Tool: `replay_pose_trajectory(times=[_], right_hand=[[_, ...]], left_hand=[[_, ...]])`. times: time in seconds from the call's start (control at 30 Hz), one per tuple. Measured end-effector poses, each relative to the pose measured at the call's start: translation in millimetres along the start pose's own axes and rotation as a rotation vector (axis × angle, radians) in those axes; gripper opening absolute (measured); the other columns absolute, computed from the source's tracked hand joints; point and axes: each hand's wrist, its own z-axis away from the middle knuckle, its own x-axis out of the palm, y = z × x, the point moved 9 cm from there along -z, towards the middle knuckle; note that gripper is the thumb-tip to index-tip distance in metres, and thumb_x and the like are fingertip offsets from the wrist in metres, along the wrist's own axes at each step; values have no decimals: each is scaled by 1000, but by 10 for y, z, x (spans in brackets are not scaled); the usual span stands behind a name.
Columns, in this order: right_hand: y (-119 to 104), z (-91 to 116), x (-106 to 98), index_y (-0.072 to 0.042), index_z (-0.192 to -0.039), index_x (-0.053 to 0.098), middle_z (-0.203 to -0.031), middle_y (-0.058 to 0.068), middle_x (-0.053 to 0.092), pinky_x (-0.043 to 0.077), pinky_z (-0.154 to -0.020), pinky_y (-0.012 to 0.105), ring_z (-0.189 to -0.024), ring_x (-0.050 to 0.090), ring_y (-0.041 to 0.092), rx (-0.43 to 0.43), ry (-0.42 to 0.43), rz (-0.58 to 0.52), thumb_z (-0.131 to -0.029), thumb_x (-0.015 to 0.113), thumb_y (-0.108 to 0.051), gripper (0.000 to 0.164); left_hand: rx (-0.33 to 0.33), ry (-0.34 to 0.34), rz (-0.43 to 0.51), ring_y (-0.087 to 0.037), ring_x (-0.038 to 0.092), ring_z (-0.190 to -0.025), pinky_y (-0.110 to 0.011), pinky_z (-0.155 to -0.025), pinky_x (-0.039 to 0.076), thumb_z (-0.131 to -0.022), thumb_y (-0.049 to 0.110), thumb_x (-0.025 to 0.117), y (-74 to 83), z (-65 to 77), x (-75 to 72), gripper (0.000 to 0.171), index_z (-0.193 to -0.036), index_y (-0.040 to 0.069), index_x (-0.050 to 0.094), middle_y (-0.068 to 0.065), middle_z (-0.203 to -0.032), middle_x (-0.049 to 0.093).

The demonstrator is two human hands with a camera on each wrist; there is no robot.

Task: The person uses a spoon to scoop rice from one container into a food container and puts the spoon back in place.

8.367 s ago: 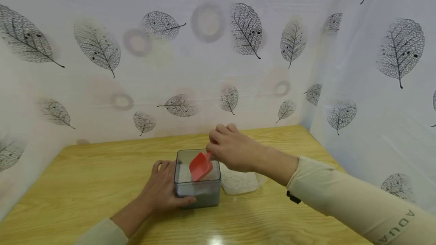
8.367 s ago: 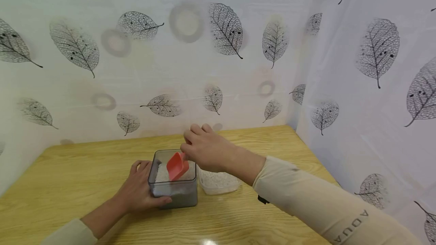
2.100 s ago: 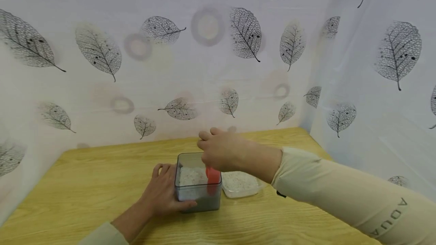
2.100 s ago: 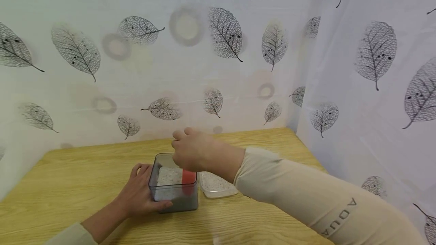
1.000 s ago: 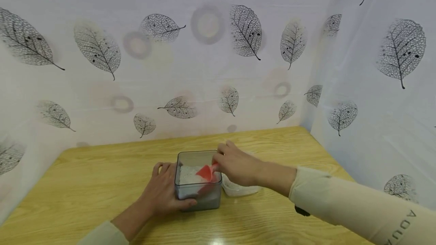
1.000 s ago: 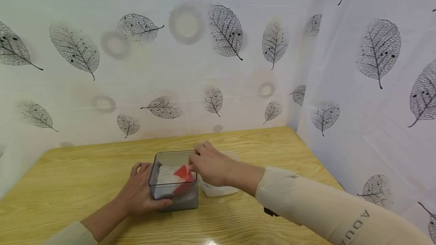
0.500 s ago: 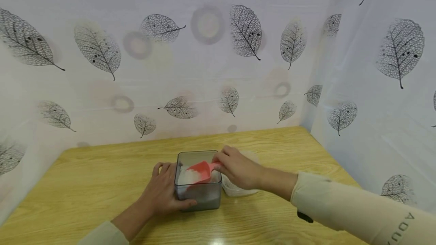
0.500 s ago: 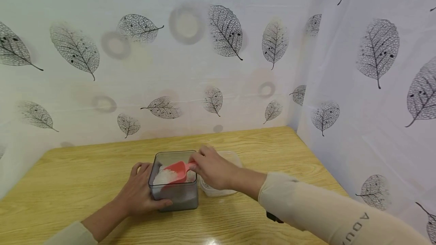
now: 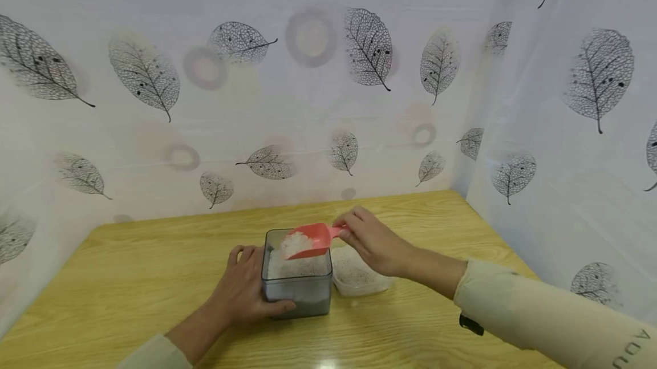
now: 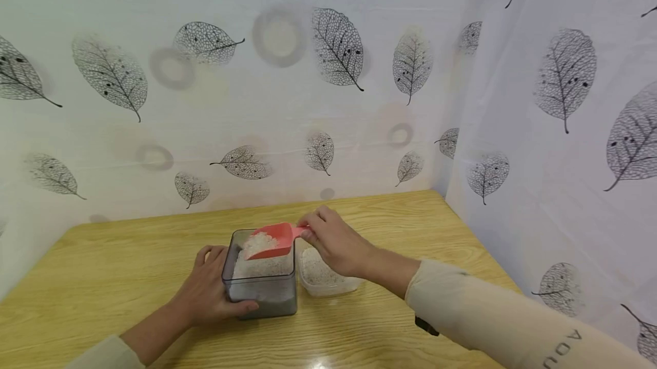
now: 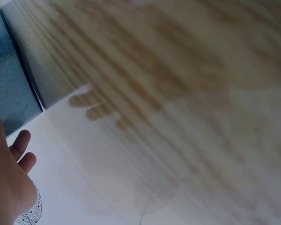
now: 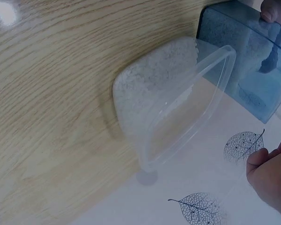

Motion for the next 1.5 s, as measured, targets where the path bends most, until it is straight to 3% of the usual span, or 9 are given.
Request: replay_pose_trajectory(times=[0.27,0.7,1.1,1.37,1.5], right_hand=[[214,95,-330,-5,-114,60,-106,5,56,47,-80,33,-92,49,14,42,84,18,-104,49,-13,17],[786,443,-522,-5,-114,60,-103,5,54,46,-78,34,-88,47,14,153,70,98,-105,48,-14,18],[1069,745,-574,-4,-109,62,-96,2,51,44,-75,33,-85,44,12,12,81,266,-99,58,-4,11],[1191,846,-615,-5,-109,63,-96,1,51,43,-74,32,-85,45,11,9,70,300,-96,61,-3,14],[1170,855,-657,-6,-108,64,-92,0,50,41,-72,30,-82,42,10,-32,90,325,-93,64,-2,15]], left_hand=[[6,10,-13,-26,52,-105,-48,-100,28,-65,87,62,0,5,-15,106,-131,4,51,-5,-113,60],[24,30,-13,-26,53,-105,-48,-100,28,-66,87,61,9,12,-13,107,-131,3,51,-5,-113,60],[18,20,1,-25,52,-106,-47,-100,28,-66,87,62,11,5,-2,106,-133,4,51,-4,-115,60],[11,13,3,-26,52,-107,-48,-100,27,-66,86,63,14,2,0,107,-133,3,50,-5,-116,60],[7,12,0,-26,52,-107,-48,-101,27,-65,86,63,12,2,3,108,-133,3,51,-5,-116,60]])
